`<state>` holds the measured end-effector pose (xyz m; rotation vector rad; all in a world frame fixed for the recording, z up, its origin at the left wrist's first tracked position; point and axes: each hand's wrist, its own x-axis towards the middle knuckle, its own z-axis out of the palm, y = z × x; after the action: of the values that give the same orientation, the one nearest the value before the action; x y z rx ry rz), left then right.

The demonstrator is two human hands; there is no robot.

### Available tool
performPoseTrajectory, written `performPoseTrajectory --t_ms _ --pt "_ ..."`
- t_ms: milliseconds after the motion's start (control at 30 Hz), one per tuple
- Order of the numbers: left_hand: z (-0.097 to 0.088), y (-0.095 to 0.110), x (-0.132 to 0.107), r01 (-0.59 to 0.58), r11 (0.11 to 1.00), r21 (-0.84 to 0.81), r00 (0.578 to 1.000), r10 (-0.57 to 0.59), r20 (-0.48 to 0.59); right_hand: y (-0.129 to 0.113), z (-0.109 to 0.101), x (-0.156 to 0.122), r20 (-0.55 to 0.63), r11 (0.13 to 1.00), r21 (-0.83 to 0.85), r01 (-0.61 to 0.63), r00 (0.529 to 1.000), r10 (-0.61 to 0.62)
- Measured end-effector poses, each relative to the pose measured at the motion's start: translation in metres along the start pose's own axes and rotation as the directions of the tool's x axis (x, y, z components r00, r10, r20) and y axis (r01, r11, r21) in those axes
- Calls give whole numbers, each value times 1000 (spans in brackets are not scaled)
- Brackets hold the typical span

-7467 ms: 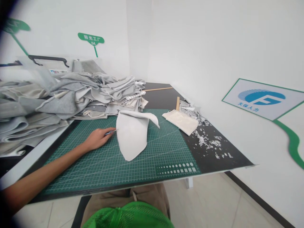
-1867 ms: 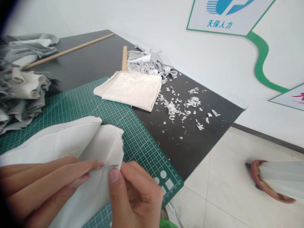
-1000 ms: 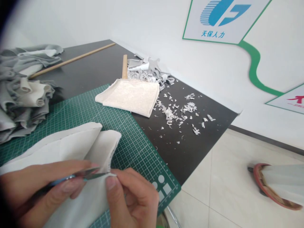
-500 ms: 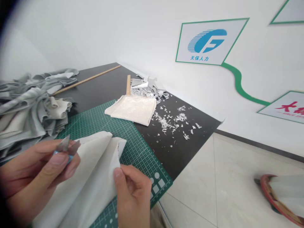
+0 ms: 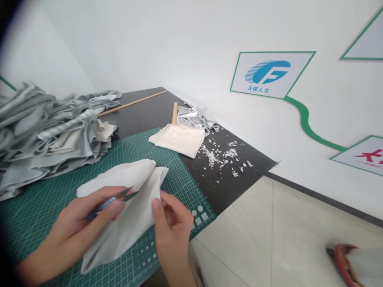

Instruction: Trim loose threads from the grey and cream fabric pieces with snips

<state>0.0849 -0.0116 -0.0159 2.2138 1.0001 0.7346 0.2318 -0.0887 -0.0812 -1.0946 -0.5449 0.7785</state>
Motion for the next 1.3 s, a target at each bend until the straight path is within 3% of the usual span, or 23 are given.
performPoseTrajectory --t_ms 100,233,367,500,633,767,900,1033,1133,1300 --pt "-1 8 -7 -70 997 -12 997 70 10 -8 5 -3 110 995 -40 87 991 -82" --pt "-12 3 -19 -92 994 56 992 86 94 -7 14 -5 201 1000 25 16 979 -21" --pt "-17 -11 -35 38 998 39 985 -45 169 6 21 -7 192 990 77 -117 976 100" --pt "-10 -22 -46 204 979 -13 959 -197 204 11 27 -7 182 976 116 -184 970 161" --pt "4 -30 -46 190 979 66 942 -201 268 6 43 4 158 972 148 -183 974 159" --pt "8 -39 -42 170 972 164 959 -201 201 -2 61 31 137 949 207 -236 968 211" --pt "-4 -43 -44 205 942 267 970 -232 75 -11 68 55 127 938 227 -261 963 237" --pt "-18 -50 -46 208 939 272 965 -243 101 -7 66 57 194 953 154 -262 954 230" --pt "-24 -60 -43 209 952 225 959 -244 142 0 62 45 312 962 45 -271 918 244" --pt "-33 -75 -42 207 967 147 961 -229 152 5 55 24 532 967 -134 -218 807 255"
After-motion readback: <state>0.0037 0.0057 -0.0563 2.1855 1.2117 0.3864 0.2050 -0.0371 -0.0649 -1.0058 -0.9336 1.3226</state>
